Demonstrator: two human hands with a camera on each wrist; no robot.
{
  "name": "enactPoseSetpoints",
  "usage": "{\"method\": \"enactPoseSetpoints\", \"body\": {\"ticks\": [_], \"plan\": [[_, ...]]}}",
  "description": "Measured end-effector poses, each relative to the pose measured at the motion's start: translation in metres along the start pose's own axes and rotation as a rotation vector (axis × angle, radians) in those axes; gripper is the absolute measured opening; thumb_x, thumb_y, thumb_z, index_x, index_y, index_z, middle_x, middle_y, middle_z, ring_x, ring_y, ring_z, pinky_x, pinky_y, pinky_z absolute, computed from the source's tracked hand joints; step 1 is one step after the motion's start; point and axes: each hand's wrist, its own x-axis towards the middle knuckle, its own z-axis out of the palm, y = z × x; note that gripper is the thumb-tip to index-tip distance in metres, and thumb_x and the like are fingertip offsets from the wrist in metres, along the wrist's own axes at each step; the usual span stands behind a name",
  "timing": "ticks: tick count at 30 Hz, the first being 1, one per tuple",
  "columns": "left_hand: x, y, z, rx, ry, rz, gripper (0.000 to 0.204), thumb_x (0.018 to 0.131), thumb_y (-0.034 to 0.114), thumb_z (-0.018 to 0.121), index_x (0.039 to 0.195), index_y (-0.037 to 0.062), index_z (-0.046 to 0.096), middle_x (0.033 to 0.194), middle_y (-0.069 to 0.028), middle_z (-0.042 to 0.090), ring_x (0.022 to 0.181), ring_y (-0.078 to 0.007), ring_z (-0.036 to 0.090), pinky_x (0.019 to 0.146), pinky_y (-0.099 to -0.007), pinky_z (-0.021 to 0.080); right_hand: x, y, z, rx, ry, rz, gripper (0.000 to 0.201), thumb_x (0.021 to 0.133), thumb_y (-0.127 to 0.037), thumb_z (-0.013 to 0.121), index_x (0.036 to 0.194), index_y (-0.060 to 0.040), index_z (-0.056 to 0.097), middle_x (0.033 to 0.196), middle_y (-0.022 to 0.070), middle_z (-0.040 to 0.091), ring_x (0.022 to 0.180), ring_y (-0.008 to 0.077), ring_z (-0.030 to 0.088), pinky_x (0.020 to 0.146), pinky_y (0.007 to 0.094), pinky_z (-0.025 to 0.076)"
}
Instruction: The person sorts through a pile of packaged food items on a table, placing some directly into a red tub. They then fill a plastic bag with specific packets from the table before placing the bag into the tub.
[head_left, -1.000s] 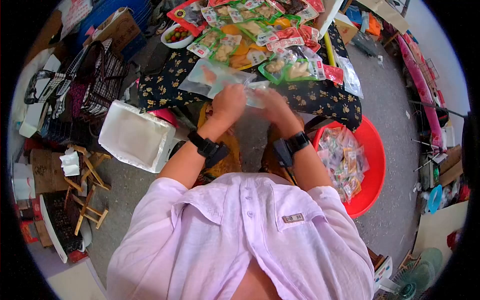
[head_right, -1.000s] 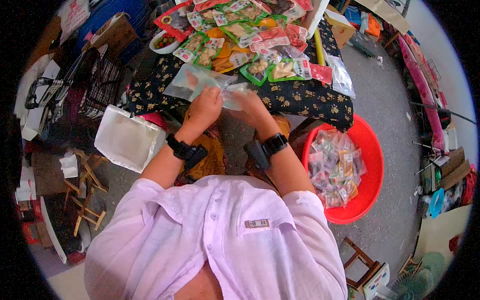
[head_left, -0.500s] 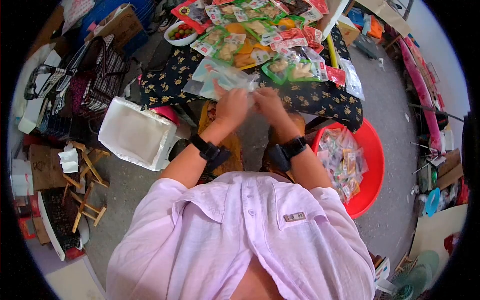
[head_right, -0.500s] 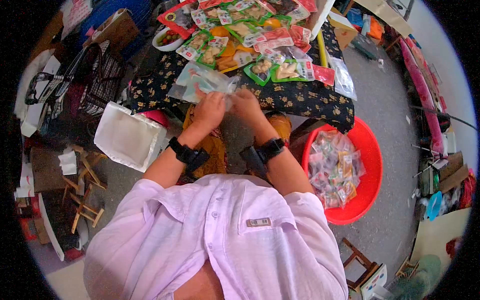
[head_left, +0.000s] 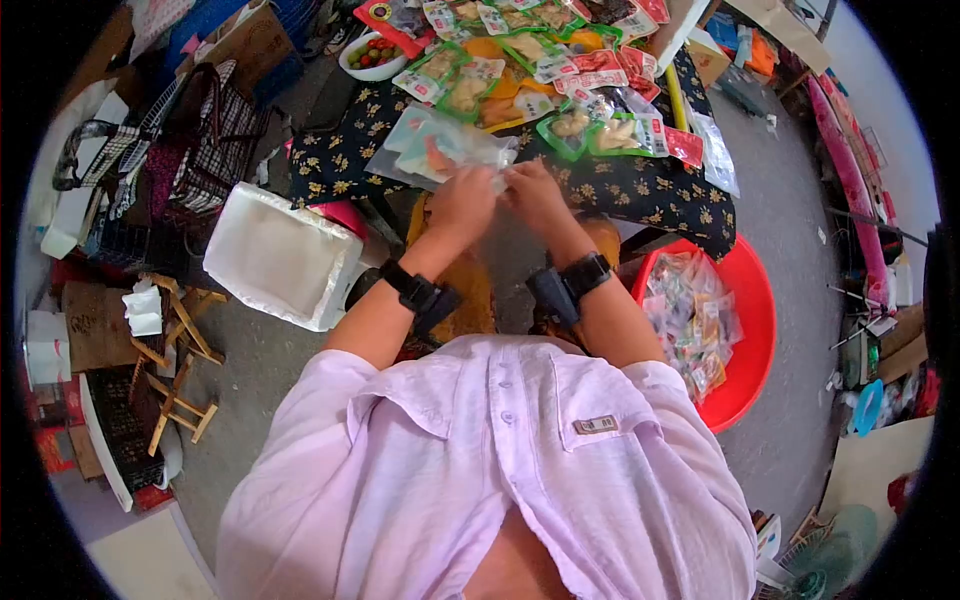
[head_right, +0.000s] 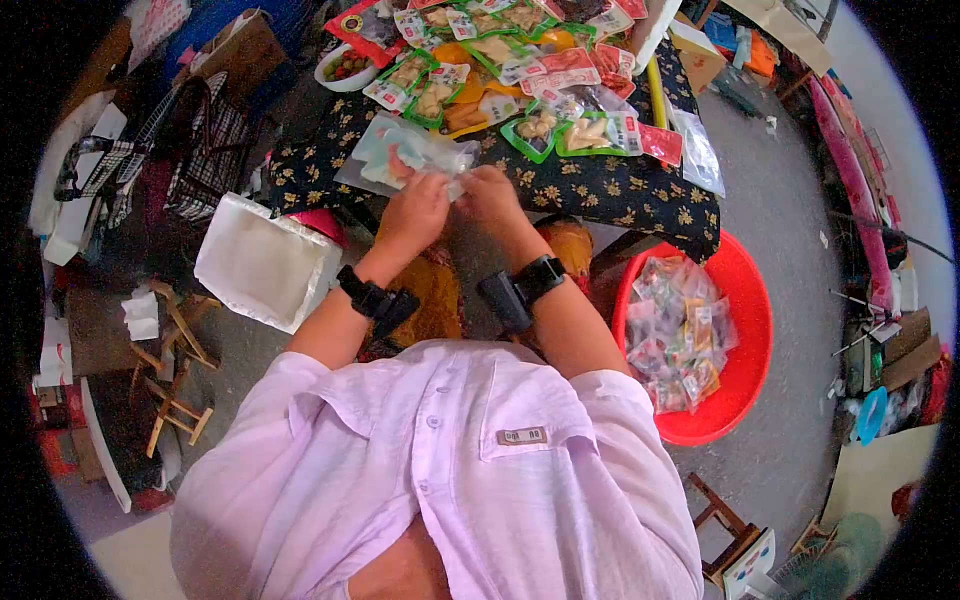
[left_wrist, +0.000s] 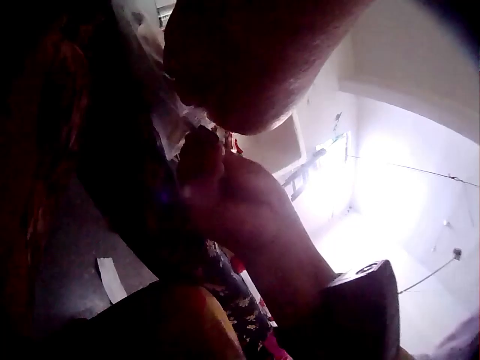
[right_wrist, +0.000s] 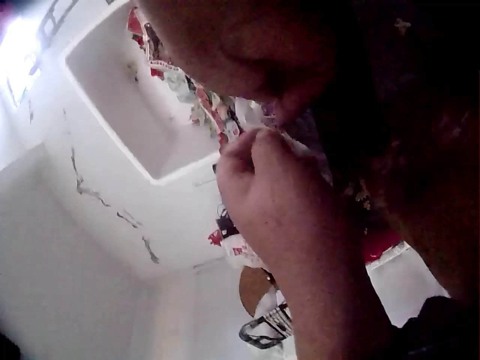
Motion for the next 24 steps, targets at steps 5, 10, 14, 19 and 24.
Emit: {"method": "enactPoseSetpoints", "body": {"ticks": [5,10,14,19,24], "plan": [[0.000,-0.007,0.009,0.030,-0.026,0.009,0.015,0.080,0.015,0.040,0.086,0.0050,0.048,0.084,-0.0145,0.051,0.078,-0.0346,0.048,0.064,-0.0423,0.040,0.019,0.021,0.007,-0.135,-0.144,-0.060,0.015,0.075,-0.014,0.054,0.080,-0.0002,0.050,0.070,0.0068,0.052,0.058,0.0145,0.051,0.049,0.0257,0.042],[-0.005,-0.006,0.003,0.039,-0.081,-0.038,0.015,0.080,0.015,0.039,0.087,0.0050,0.048,0.084,-0.0144,0.051,0.079,-0.0347,0.048,0.065,-0.0420,0.040,0.017,0.018,0.007,-0.276,-0.326,-0.324,0.015,0.075,-0.013,0.053,0.085,-0.0020,0.052,0.070,0.0058,0.053,0.059,0.0138,0.050,0.049,0.0255,0.041],[-0.006,-0.009,0.005,0.046,-0.010,0.001,0.020,0.077,0.014,0.037,0.083,0.0059,0.054,0.084,-0.0157,0.055,0.075,-0.0354,0.053,0.064,-0.0442,0.042,0.030,0.035,0.007,-0.325,-0.377,-0.471,0.016,0.075,-0.013,0.053,0.088,-0.0033,0.053,0.071,0.0042,0.053,0.057,0.0134,0.050,0.049,0.0253,0.041],[-0.016,-0.016,-0.002,0.097,0.032,0.166,0.025,0.071,0.016,0.053,0.094,0.0068,0.048,0.090,-0.0126,0.049,0.085,-0.0325,0.047,0.072,-0.0414,0.038,0.011,0.014,0.014,-0.202,-0.125,-0.110,0.016,0.075,-0.014,0.053,0.083,-0.0011,0.051,0.068,0.0050,0.052,0.054,0.0159,0.050,0.046,0.0258,0.040],[-0.024,-0.026,0.003,0.325,0.204,0.383,0.037,0.064,0.016,0.060,0.099,0.0074,0.049,0.097,-0.0126,0.048,0.096,-0.0321,0.042,0.083,-0.0418,0.032,-0.015,0.010,-0.001,-0.031,-0.014,0.085,0.021,0.077,-0.020,0.053,0.085,-0.0008,0.048,0.071,0.0043,0.049,0.058,0.0156,0.050,0.050,0.0252,0.040]]}}
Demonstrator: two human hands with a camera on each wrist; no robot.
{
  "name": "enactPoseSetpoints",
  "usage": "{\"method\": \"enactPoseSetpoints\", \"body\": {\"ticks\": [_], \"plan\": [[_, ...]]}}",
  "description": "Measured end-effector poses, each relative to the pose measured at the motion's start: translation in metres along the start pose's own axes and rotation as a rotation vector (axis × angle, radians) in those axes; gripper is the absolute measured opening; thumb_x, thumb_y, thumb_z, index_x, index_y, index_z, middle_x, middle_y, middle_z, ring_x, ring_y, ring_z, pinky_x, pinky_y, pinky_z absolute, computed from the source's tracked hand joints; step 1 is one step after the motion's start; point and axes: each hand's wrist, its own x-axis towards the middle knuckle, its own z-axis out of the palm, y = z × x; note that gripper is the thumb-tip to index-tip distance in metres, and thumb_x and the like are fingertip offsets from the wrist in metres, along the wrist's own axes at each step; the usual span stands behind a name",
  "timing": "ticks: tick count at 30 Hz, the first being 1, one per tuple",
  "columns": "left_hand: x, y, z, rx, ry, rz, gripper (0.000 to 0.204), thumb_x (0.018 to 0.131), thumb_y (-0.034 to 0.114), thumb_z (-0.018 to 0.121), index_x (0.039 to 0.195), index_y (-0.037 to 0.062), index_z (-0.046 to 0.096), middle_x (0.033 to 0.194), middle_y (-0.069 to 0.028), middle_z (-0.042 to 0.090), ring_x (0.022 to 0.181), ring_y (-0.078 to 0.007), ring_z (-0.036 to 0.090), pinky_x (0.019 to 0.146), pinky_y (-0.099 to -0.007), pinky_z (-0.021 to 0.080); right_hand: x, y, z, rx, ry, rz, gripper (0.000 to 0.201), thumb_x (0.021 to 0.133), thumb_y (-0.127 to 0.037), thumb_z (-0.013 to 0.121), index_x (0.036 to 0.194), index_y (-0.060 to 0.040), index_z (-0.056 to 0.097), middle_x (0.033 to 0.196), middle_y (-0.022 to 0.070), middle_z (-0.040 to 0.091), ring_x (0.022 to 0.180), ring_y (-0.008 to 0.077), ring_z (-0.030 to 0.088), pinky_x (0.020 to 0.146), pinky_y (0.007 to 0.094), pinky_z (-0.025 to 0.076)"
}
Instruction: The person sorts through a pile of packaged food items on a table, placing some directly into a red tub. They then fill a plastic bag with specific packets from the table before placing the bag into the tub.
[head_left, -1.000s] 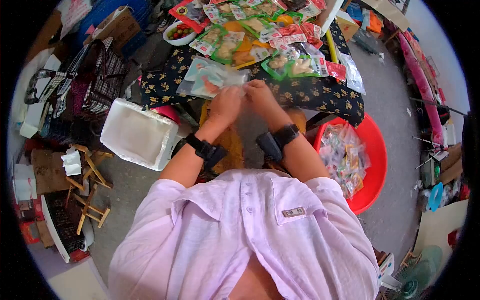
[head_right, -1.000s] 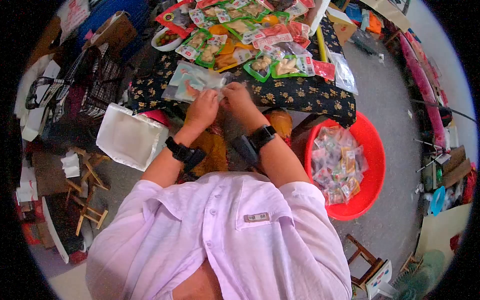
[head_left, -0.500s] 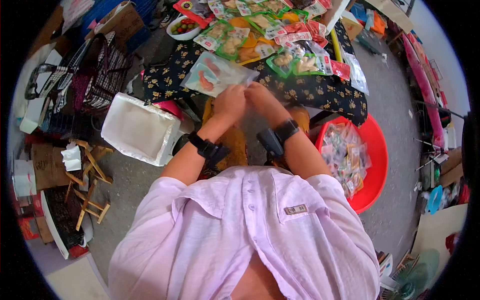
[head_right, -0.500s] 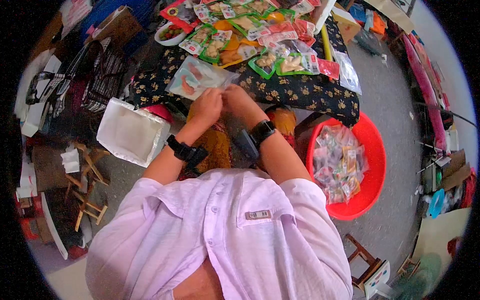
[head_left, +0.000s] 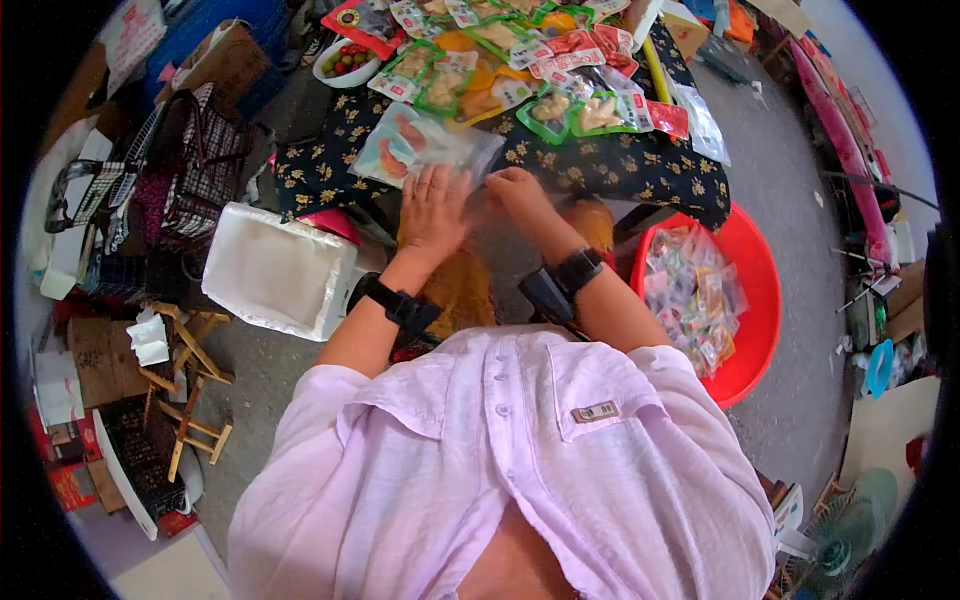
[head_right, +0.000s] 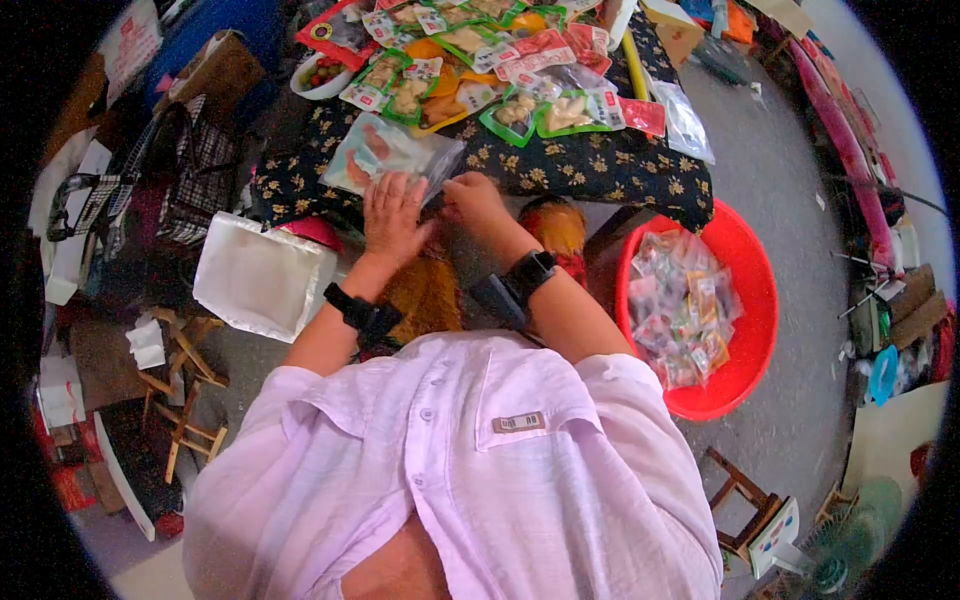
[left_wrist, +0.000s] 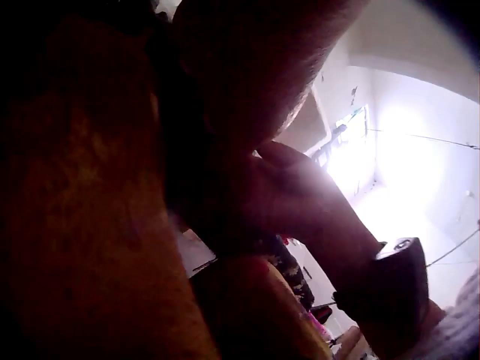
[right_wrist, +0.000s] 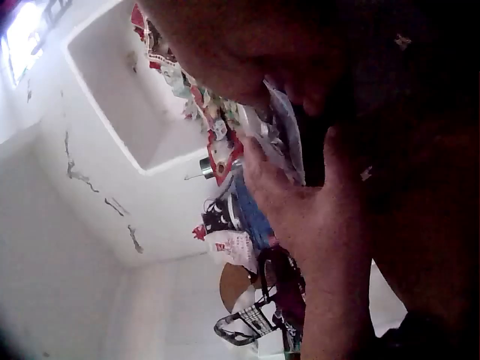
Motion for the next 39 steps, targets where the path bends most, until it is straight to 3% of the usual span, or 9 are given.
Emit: {"method": "enactPoseSetpoints", "body": {"ticks": [7,11,13,15,20,27,29,35,39], "plan": [[0.001,-0.017,0.020,-0.114,-0.010,0.053,0.019,0.071,0.010,0.049,0.088,0.0039,0.054,0.102,-0.0136,0.048,0.099,-0.0333,0.042,0.086,-0.0435,0.030,0.015,0.019,0.001,0.536,-0.475,0.082,0.029,0.080,-0.027,0.051,0.096,-0.0041,0.043,0.085,0.0073,0.048,0.076,0.0183,0.050,0.060,0.0310,0.043],[-0.005,-0.008,0.016,-0.132,-0.035,0.074,0.018,0.070,0.012,0.048,0.085,0.0038,0.053,0.100,-0.0136,0.049,0.099,-0.0321,0.043,0.084,-0.0430,0.033,0.018,0.020,0.028,0.639,-0.380,0.026,0.020,0.079,-0.020,0.050,0.091,-0.0044,0.050,0.083,0.0091,0.053,0.073,0.0205,0.052,0.063,0.0325,0.042],[-0.012,-0.002,0.017,-0.183,-0.012,0.087,0.016,0.070,0.010,0.048,0.083,0.0013,0.053,0.098,-0.0159,0.050,0.097,-0.0343,0.044,0.082,-0.0427,0.034,0.008,0.009,0.015,-1.074,-0.157,-0.664,0.016,0.078,-0.015,0.050,0.088,-0.0036,0.053,0.082,0.0121,0.055,0.074,0.0221,0.053,0.064,0.0351,0.042],[-0.016,0.003,0.012,-0.175,0.007,0.098,0.018,0.072,0.010,0.048,0.086,0.0003,0.053,0.099,-0.0169,0.049,0.095,-0.0352,0.044,0.082,-0.0430,0.034,-0.003,0.002,0.037,0.162,0.039,-0.144,0.016,0.077,-0.014,0.050,0.087,-0.0025,0.053,0.080,0.0128,0.054,0.073,0.0241,0.052,0.064,0.0379,0.042],[-0.017,0.022,-0.008,-0.153,-0.064,0.220,0.029,0.068,0.015,0.058,0.095,0.0042,0.052,0.110,-0.0162,0.043,0.104,-0.0345,0.039,0.087,-0.0454,0.029,0.003,0.010,0.017,-0.337,0.135,-0.379,0.017,0.078,-0.015,0.049,0.086,0.0001,0.051,0.073,0.0104,0.051,0.069,0.0182,0.047,0.063,0.0336,0.041],[-0.044,0.012,-0.010,-0.159,-0.078,0.202,0.035,0.068,0.016,0.060,0.099,0.0058,0.049,0.112,-0.0161,0.042,0.107,-0.0333,0.036,0.089,-0.0450,0.027,-0.063,-0.027,-0.086,0.054,0.301,-0.561,0.016,0.074,-0.012,0.054,0.087,-0.0036,0.055,0.082,0.0030,0.054,0.077,0.0129,0.050,0.069,0.0264,0.041],[-0.051,0.002,-0.008,-0.140,-0.138,0.168,0.033,0.069,0.017,0.058,0.099,0.0059,0.050,0.112,-0.0158,0.042,0.108,-0.0328,0.035,0.090,-0.0447,0.027,-0.095,-0.032,-0.143,-1.249,0.819,-1.040,0.021,0.066,-0.012,0.054,0.085,-0.0057,0.056,0.088,0.0121,0.055,0.086,0.0271,0.051,0.075,0.0341,0.041],[-0.066,-0.014,-0.001,-0.027,-0.384,0.078,0.030,0.072,0.021,0.054,0.097,0.0057,0.052,0.113,-0.0138,0.042,0.111,-0.0304,0.033,0.092,-0.0438,0.023,-0.210,-0.029,-0.268,0.082,0.957,-0.690,0.015,0.077,-0.013,0.045,0.084,-0.0025,0.053,0.070,0.0031,0.052,0.060,0.0136,0.049,0.050,0.0263,0.038],[-0.064,-0.011,0.000,-0.009,-0.395,0.040,0.029,0.072,0.022,0.054,0.096,0.0056,0.053,0.113,-0.0132,0.042,0.111,-0.0299,0.033,0.093,-0.0439,0.023,-0.264,0.027,-0.347,-0.008,1.304,-0.706,0.024,0.075,-0.012,0.044,0.090,0.0026,0.054,0.082,0.0090,0.057,0.068,0.0180,0.053,0.060,0.0304,0.042]]}}
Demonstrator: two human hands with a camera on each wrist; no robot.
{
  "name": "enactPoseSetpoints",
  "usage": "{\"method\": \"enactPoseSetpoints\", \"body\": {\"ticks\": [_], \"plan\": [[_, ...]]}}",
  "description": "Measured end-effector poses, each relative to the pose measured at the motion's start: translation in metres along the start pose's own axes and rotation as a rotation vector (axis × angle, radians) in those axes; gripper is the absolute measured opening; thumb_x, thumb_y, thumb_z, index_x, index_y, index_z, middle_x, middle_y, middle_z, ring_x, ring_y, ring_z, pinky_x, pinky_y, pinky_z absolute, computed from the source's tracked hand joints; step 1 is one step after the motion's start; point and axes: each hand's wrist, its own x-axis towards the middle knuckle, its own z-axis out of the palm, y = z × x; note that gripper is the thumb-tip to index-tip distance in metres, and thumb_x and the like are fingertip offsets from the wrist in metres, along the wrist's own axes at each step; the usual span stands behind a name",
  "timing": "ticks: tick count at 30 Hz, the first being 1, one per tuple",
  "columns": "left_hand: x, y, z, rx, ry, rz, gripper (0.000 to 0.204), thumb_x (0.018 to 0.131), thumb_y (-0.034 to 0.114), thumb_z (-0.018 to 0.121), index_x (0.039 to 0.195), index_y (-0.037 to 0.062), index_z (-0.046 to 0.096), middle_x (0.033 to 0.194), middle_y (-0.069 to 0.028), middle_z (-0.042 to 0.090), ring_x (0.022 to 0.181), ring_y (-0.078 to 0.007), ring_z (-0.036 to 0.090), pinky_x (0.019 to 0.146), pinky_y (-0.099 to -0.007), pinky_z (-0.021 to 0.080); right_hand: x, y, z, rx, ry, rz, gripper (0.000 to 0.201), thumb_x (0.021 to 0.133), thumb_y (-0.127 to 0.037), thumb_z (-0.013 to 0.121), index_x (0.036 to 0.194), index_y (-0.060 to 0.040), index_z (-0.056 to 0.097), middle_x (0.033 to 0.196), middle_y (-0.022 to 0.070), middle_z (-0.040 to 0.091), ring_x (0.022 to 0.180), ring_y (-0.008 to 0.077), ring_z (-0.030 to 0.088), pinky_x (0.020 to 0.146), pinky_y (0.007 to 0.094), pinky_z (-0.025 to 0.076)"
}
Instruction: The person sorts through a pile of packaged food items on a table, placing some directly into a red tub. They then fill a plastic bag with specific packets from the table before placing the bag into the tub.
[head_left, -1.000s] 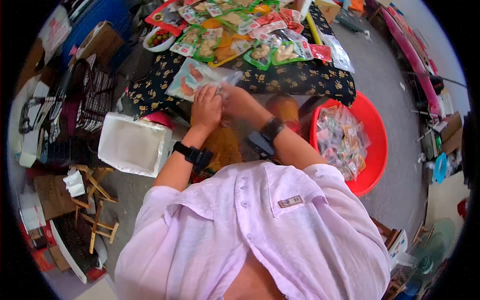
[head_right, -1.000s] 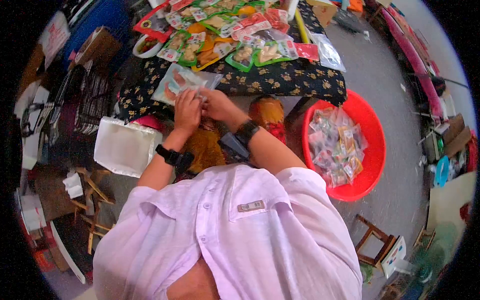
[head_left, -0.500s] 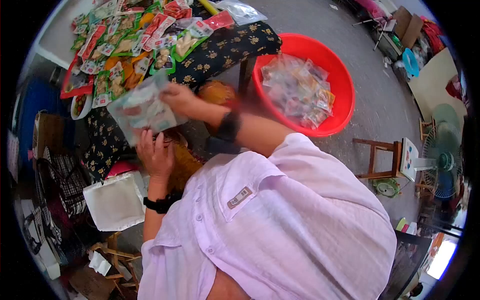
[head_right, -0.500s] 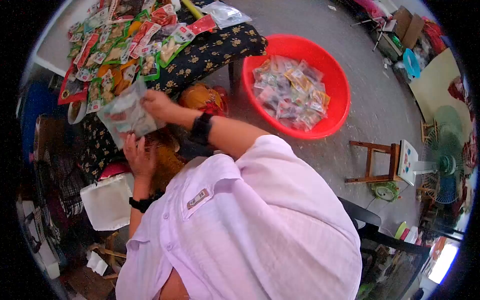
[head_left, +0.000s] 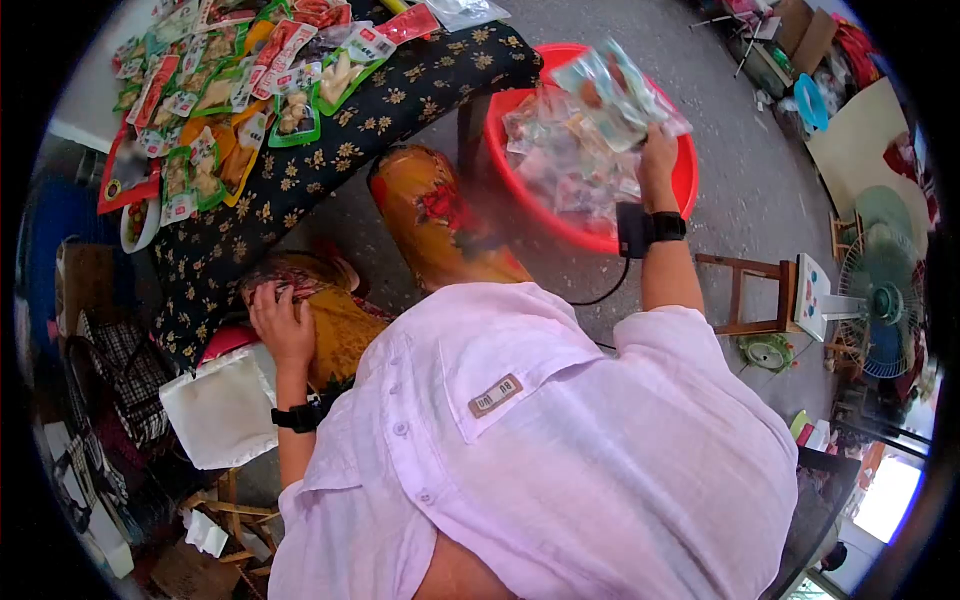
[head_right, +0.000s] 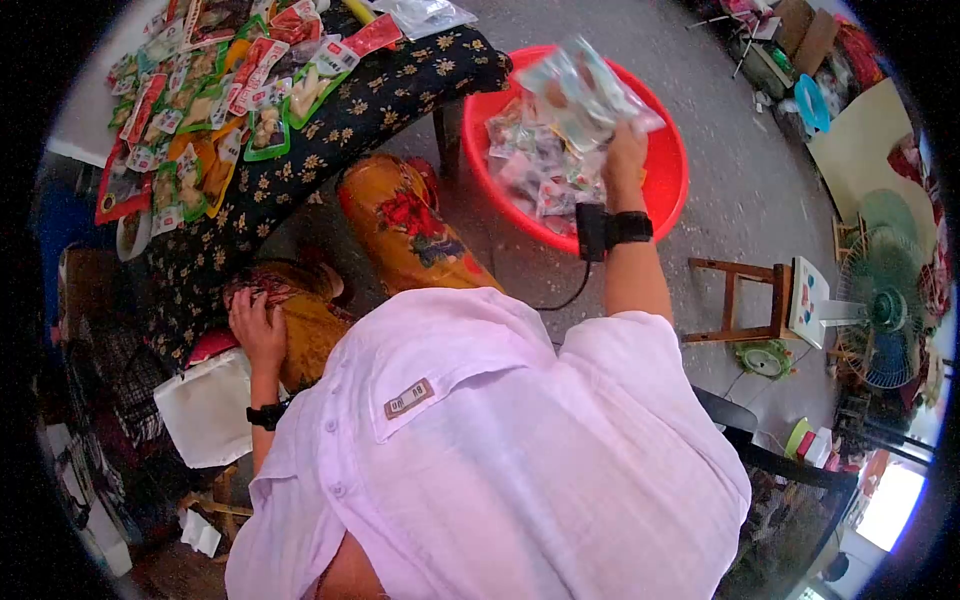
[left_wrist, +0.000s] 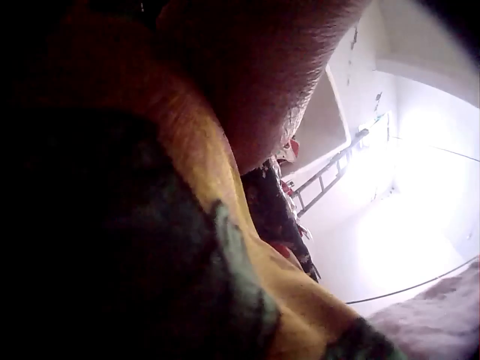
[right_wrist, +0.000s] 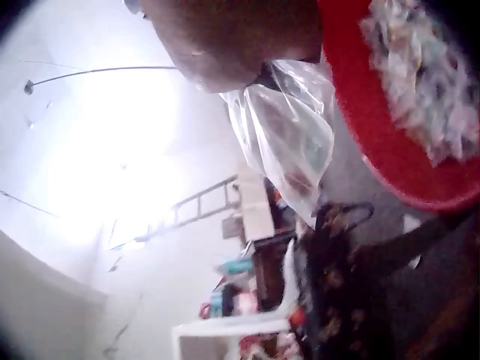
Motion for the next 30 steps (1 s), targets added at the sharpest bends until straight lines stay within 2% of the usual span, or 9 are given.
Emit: {"method": "enactPoseSetpoints", "body": {"ticks": [5,8,11,14,18,21,24,29,30], "plan": [[-0.001,-0.002,0.004,-0.005,0.020,0.001,0.028,0.071,0.021,0.055,0.093,0.0052,0.054,0.113,-0.0132,0.043,0.111,-0.0300,0.033,0.092,-0.0437,0.023,-0.004,0.086,-0.092,-1.040,0.089,-0.129,0.022,0.069,-0.013,0.044,0.073,0.0032,0.057,0.074,0.0199,0.057,0.068,0.0304,0.055,0.061,0.0370,0.041],[0.000,-0.002,0.003,-0.006,0.018,-0.005,0.027,0.070,0.021,0.055,0.092,0.0050,0.054,0.112,-0.0132,0.043,0.110,-0.0300,0.034,0.092,-0.0435,0.023,-0.016,0.124,-0.115,-1.774,-0.275,-0.315,0.019,0.069,-0.013,0.045,0.070,-0.0005,0.059,0.070,0.0178,0.057,0.068,0.0295,0.055,0.061,0.0384,0.043],[-0.002,-0.001,0.002,0.016,0.003,-0.025,0.027,0.070,0.020,0.055,0.092,0.0048,0.054,0.112,-0.0133,0.043,0.110,-0.0300,0.034,0.092,-0.0433,0.023,-0.010,0.174,-0.129,-1.395,-0.148,-0.269,0.019,0.070,-0.014,0.045,0.069,-0.0020,0.059,0.070,0.0169,0.057,0.068,0.0288,0.056,0.061,0.0388,0.043],[-0.004,-0.004,0.005,0.037,-0.002,-0.037,0.026,0.070,0.020,0.054,0.091,0.0046,0.055,0.112,-0.0138,0.043,0.110,-0.0300,0.034,0.092,-0.0432,0.023,0.009,0.163,-0.126,-1.502,-0.398,-0.398,0.026,0.074,-0.020,0.041,0.074,0.0021,0.055,0.072,0.0169,0.056,0.067,0.0295,0.055,0.057,0.0389,0.043],[-0.004,-0.002,0.001,0.039,-0.008,-0.051,0.026,0.070,0.020,0.054,0.090,0.0041,0.055,0.112,-0.0144,0.043,0.110,-0.0300,0.034,0.092,-0.0430,0.023,0.023,0.136,-0.104,-0.679,0.037,0.020,0.030,0.072,-0.026,0.046,0.074,0.0032,0.054,0.064,0.0146,0.055,0.057,0.0260,0.054,0.051,0.0360,0.043],[-0.004,-0.001,0.002,0.056,-0.011,-0.069,0.026,0.070,0.020,0.054,0.090,0.0039,0.055,0.112,-0.0142,0.043,0.110,-0.0301,0.034,0.092,-0.0428,0.023,0.016,0.126,-0.106,-0.608,0.454,0.279,0.028,0.069,-0.023,0.051,0.070,0.0045,0.052,0.059,0.0137,0.052,0.048,0.0247,0.052,0.040,0.0356,0.041],[-0.003,0.000,-0.001,0.019,0.005,-0.056,0.026,0.070,0.021,0.054,0.090,0.0040,0.055,0.111,-0.0139,0.043,0.110,-0.0302,0.034,0.092,-0.0426,0.023,0.034,0.226,-0.160,-0.889,0.407,0.313,0.025,0.067,-0.020,0.054,0.070,0.0043,0.051,0.059,0.0142,0.052,0.048,0.0245,0.052,0.042,0.0352,0.042],[0.000,0.000,-0.002,0.014,-0.002,-0.067,0.025,0.069,0.021,0.055,0.088,0.0048,0.056,0.108,-0.0136,0.045,0.107,-0.0308,0.036,0.091,-0.0426,0.025,0.008,0.204,-0.109,-1.731,-0.626,-0.120,0.011,0.067,-0.011,0.049,0.073,-0.0015,0.050,0.059,0.0095,0.050,0.054,0.0192,0.052,0.042,0.0291,0.040],[0.000,-0.001,-0.003,0.002,0.014,-0.059,0.025,0.068,0.021,0.055,0.087,0.0049,0.056,0.108,-0.0135,0.045,0.107,-0.0307,0.036,0.090,-0.0427,0.025,0.003,0.196,-0.084,-1.250,-0.457,0.123,0.011,0.068,-0.011,0.049,0.075,-0.0019,0.050,0.062,0.0088,0.051,0.056,0.0187,0.053,0.044,0.0284,0.041]]}}
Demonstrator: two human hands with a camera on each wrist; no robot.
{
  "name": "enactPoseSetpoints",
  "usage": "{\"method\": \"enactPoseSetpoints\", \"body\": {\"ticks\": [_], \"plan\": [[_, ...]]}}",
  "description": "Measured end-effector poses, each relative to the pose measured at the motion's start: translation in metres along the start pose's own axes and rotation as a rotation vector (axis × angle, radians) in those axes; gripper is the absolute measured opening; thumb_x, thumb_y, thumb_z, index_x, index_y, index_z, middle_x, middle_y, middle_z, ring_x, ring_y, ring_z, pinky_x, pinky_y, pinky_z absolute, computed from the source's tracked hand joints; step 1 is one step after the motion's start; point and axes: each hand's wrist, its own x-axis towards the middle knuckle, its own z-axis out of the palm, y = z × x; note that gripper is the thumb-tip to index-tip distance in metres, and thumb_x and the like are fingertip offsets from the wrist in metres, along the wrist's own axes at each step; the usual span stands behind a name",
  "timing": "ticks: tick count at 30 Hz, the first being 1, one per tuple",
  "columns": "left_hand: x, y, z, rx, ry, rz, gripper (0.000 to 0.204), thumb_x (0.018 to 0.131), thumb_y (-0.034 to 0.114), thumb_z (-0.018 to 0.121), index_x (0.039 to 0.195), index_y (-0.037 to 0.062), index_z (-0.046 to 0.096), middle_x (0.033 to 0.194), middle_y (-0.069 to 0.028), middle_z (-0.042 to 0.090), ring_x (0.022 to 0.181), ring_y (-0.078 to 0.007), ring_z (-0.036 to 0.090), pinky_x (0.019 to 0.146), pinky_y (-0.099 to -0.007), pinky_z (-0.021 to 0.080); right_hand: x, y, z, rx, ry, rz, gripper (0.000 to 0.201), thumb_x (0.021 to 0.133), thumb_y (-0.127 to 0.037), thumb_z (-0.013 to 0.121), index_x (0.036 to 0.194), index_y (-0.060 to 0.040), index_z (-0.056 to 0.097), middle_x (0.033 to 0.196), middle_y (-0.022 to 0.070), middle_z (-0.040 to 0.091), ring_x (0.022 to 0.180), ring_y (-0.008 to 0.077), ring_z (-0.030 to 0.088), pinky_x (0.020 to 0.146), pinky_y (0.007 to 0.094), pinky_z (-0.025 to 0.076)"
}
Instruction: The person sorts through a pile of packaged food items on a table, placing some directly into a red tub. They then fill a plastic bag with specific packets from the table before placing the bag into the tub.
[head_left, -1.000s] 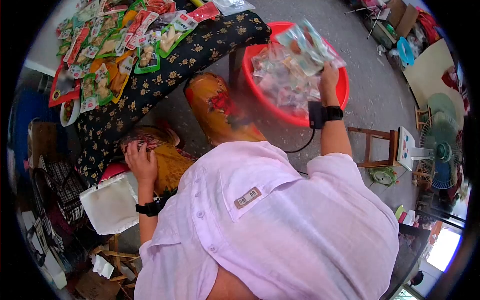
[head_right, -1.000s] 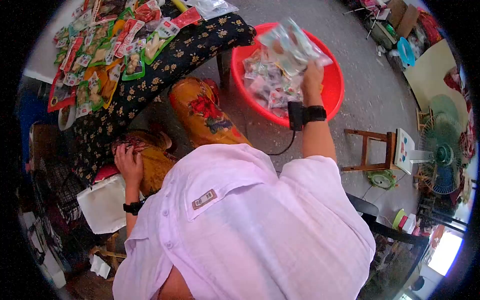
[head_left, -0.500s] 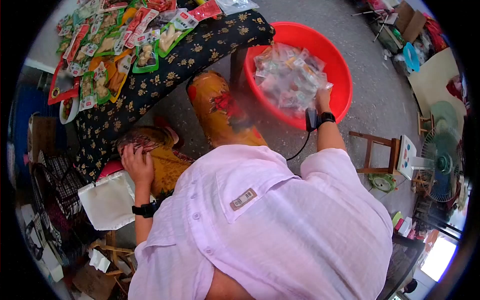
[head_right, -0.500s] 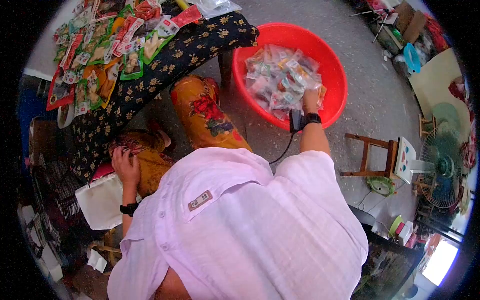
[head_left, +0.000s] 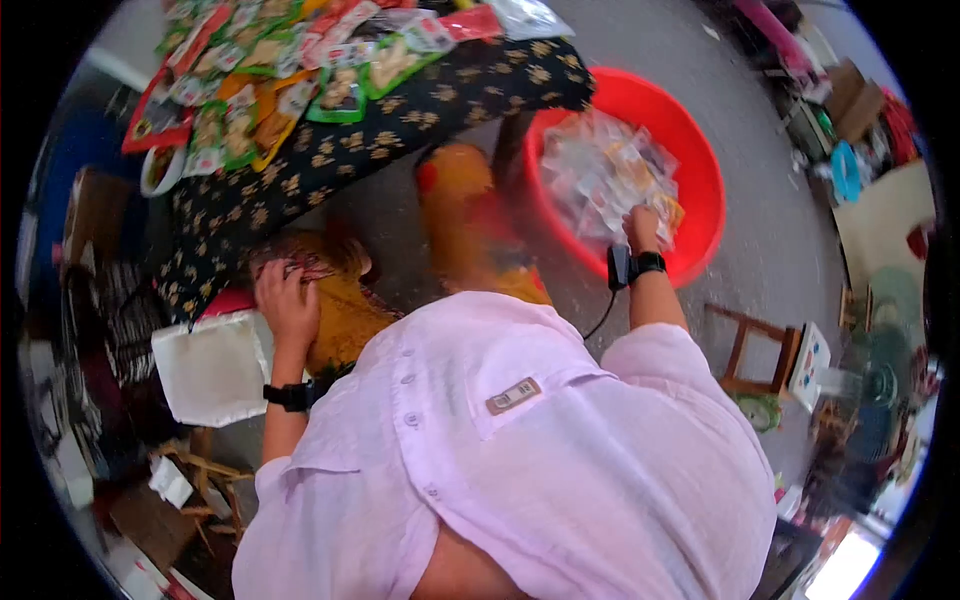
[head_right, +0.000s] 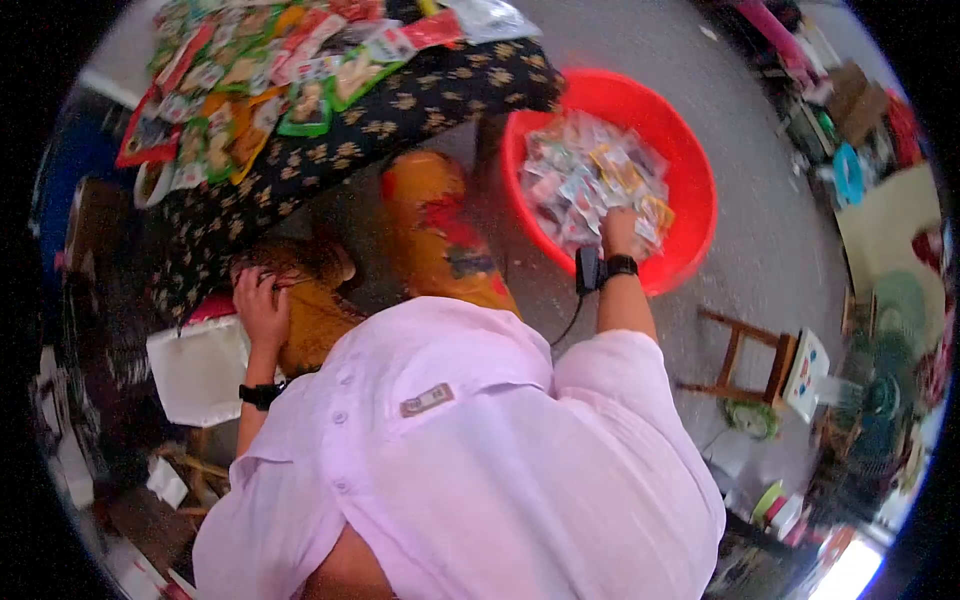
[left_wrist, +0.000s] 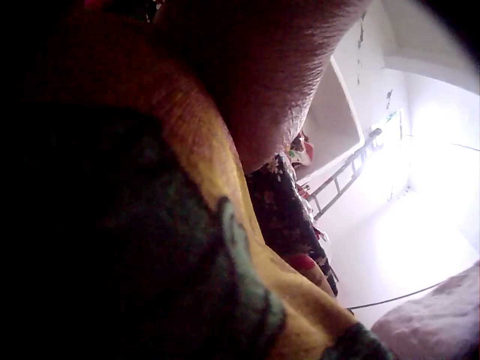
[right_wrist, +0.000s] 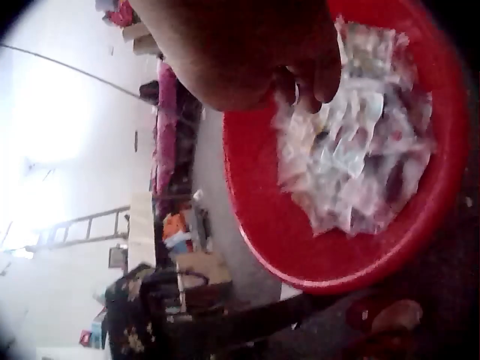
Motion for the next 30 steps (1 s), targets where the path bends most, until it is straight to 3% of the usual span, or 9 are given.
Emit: {"method": "enactPoseSetpoints", "body": {"ticks": [2,4,5,8,10,12,15,19,30], "plan": [[0.000,-0.002,0.001,-0.017,0.039,0.005,0.025,0.067,0.021,0.056,0.086,0.0052,0.056,0.107,-0.0133,0.046,0.106,-0.0305,0.037,0.089,-0.0428,0.026,-0.032,-0.103,-0.036,1.062,-0.024,0.309,0.013,0.070,-0.011,0.049,0.081,-0.0027,0.050,0.068,0.0074,0.052,0.061,0.0177,0.054,0.048,0.0270,0.042],[-0.001,0.002,-0.002,-0.028,0.037,-0.037,0.024,0.067,0.021,0.056,0.085,0.0052,0.056,0.106,-0.0132,0.046,0.106,-0.0299,0.037,0.088,-0.0431,0.027,-0.035,-0.160,-0.049,1.174,-0.111,0.202,0.005,0.072,-0.005,0.044,0.070,-0.0025,0.049,0.061,0.0035,0.047,0.054,0.0165,0.051,0.040,0.0234,0.036],[-0.003,-0.001,0.000,-0.038,0.087,-0.021,0.023,0.066,0.021,0.057,0.084,0.0053,0.056,0.105,-0.0130,0.047,0.106,-0.0296,0.038,0.088,-0.0433,0.028,-0.051,-0.205,-0.064,1.114,-0.064,0.209,0.007,0.074,-0.007,0.046,0.073,-0.0020,0.051,0.065,0.0037,0.050,0.058,0.0149,0.052,0.045,0.0239,0.039],[-0.005,-0.002,-0.001,-0.051,0.087,-0.066,0.025,0.066,0.022,0.058,0.085,0.0054,0.056,0.104,-0.0127,0.047,0.105,-0.0291,0.039,0.087,-0.0434,0.028,-0.068,-0.276,-0.069,0.914,-0.221,-0.171,0.020,0.077,-0.014,0.048,0.094,-0.0022,0.049,0.079,0.0062,0.054,0.070,0.0147,0.054,0.056,0.0236,0.044],[-0.010,-0.007,-0.001,-0.108,0.125,-0.052,0.030,0.067,0.024,0.058,0.089,0.0048,0.054,0.105,-0.0127,0.047,0.106,-0.0292,0.039,0.088,-0.0426,0.028,-0.076,-0.307,-0.053,0.812,-0.209,-0.519,0.015,0.080,-0.010,0.047,0.093,-0.0028,0.050,0.079,0.0048,0.054,0.069,0.0109,0.053,0.057,0.0224,0.043],[-0.012,-0.009,-0.002,-0.191,0.166,-0.063,0.034,0.069,0.026,0.058,0.093,0.0041,0.052,0.107,-0.0127,0.047,0.106,-0.0296,0.038,0.089,-0.0417,0.028,-0.093,-0.339,-0.035,0.774,-0.236,-0.634,0.011,0.080,-0.008,0.047,0.088,-0.0016,0.051,0.079,0.0056,0.055,0.070,0.0126,0.053,0.059,0.0250,0.043],[-0.017,-0.008,-0.005,-0.350,0.190,-0.145,0.042,0.072,0.030,0.058,0.101,0.0023,0.047,0.109,-0.0133,0.046,0.105,-0.0314,0.039,0.091,-0.0398,0.028,-0.139,-0.386,-0.045,0.550,-0.099,-1.056,0.012,0.074,-0.003,0.051,0.085,0.0010,0.051,0.080,0.0143,0.054,0.076,0.0299,0.052,0.067,0.0340,0.042],[-0.025,-0.007,-0.009,-0.404,0.247,-0.131,0.037,0.071,0.020,0.055,0.103,0.0028,0.046,0.106,-0.0135,0.047,0.103,-0.0310,0.040,0.090,-0.0418,0.029,-0.150,-0.403,-0.039,0.354,-0.076,-1.264,0.013,0.068,-0.001,0.052,0.081,-0.0005,0.051,0.080,0.0155,0.054,0.078,0.0330,0.051,0.069,0.0383,0.040],[-0.024,-0.012,-0.002,-0.269,0.239,-0.081,0.034,0.064,0.006,0.050,0.098,0.0041,0.048,0.100,-0.0118,0.047,0.102,-0.0298,0.041,0.089,-0.0424,0.029,-0.145,-0.402,-0.024,0.235,0.074,-1.308,0.017,0.062,-0.004,0.055,0.078,-0.0033,0.052,0.079,0.0125,0.055,0.078,0.0296,0.052,0.071,0.0376,0.039]]}}
